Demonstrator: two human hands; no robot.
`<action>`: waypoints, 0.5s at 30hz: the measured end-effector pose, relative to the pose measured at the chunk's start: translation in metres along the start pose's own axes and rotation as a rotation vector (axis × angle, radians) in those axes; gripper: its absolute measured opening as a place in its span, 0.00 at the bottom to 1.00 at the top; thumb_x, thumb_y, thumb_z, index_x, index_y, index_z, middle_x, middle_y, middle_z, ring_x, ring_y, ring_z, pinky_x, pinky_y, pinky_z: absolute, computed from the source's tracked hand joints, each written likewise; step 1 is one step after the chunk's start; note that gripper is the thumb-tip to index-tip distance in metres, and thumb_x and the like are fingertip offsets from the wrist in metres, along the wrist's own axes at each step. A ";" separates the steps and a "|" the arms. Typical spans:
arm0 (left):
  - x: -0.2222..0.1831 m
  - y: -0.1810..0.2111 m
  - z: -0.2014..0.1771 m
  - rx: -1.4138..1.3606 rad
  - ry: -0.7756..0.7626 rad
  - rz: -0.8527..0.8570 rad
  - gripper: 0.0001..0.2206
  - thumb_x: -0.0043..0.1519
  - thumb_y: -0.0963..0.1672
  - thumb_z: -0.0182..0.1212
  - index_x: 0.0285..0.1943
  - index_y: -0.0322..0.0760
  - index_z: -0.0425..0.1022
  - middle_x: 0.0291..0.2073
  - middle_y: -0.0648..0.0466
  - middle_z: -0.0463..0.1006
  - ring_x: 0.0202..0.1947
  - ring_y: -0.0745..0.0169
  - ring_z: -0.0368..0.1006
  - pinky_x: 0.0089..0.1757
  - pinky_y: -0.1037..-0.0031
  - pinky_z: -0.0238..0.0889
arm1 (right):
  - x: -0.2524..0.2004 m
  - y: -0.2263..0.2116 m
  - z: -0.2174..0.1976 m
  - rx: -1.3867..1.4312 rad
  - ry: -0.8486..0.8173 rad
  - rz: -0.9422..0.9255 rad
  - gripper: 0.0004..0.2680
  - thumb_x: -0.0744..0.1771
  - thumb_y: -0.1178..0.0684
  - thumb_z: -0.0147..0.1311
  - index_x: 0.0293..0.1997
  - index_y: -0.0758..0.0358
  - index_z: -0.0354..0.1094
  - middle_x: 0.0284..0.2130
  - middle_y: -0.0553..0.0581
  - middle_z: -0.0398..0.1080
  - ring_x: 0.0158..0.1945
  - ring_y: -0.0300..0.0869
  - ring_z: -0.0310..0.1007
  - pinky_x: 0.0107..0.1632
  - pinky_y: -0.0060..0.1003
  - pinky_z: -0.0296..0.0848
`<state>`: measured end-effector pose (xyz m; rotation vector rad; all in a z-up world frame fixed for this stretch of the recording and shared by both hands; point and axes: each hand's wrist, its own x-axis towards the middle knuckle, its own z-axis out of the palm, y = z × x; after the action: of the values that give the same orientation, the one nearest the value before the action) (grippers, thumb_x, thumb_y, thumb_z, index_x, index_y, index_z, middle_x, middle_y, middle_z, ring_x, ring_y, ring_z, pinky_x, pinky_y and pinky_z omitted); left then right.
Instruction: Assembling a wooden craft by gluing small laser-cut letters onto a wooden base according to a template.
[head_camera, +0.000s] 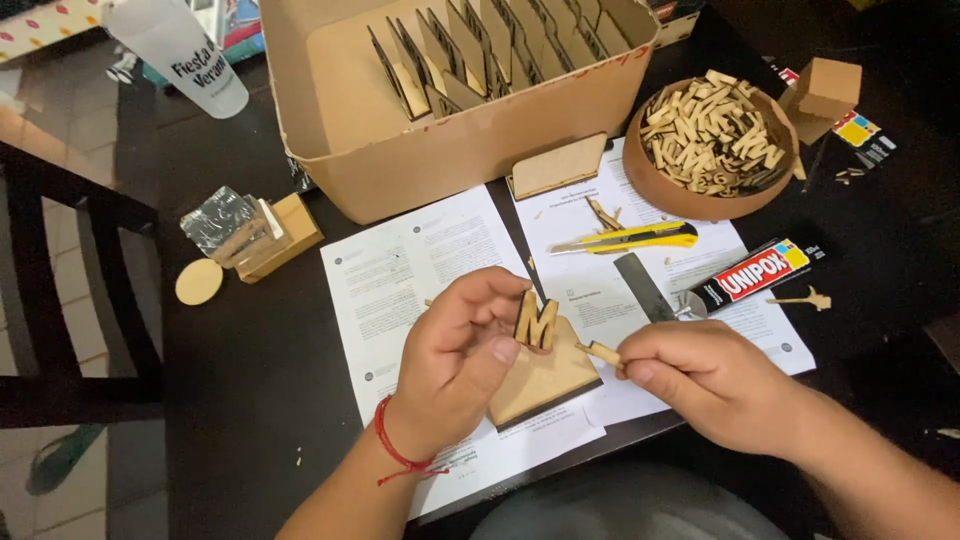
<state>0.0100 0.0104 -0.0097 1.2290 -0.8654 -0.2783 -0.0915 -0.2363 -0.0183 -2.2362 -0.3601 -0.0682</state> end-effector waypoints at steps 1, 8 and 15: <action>0.001 0.001 0.000 0.005 -0.002 -0.001 0.16 0.68 0.45 0.50 0.62 0.31 0.63 0.40 0.49 0.78 0.41 0.62 0.76 0.45 0.74 0.70 | 0.000 -0.005 -0.004 0.003 0.003 -0.003 0.08 0.68 0.47 0.46 0.36 0.55 0.72 0.24 0.45 0.74 0.24 0.38 0.73 0.30 0.32 0.68; -0.003 0.000 0.007 0.001 -0.098 -0.045 0.15 0.68 0.43 0.48 0.61 0.30 0.64 0.40 0.49 0.77 0.37 0.63 0.75 0.45 0.75 0.72 | 0.016 -0.059 -0.031 -0.234 0.067 -0.207 0.05 0.67 0.51 0.49 0.37 0.55 0.71 0.16 0.50 0.65 0.19 0.44 0.64 0.25 0.38 0.63; -0.001 0.001 0.002 0.046 -0.056 -0.052 0.16 0.68 0.43 0.49 0.61 0.29 0.63 0.37 0.51 0.75 0.35 0.65 0.76 0.43 0.79 0.72 | 0.025 -0.048 -0.032 -0.342 0.205 -0.218 0.05 0.65 0.53 0.54 0.37 0.61 0.73 0.26 0.53 0.75 0.25 0.44 0.74 0.33 0.37 0.72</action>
<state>0.0079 0.0099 -0.0095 1.2932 -0.8935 -0.3374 -0.0785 -0.2257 0.0427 -2.4872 -0.5086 -0.5053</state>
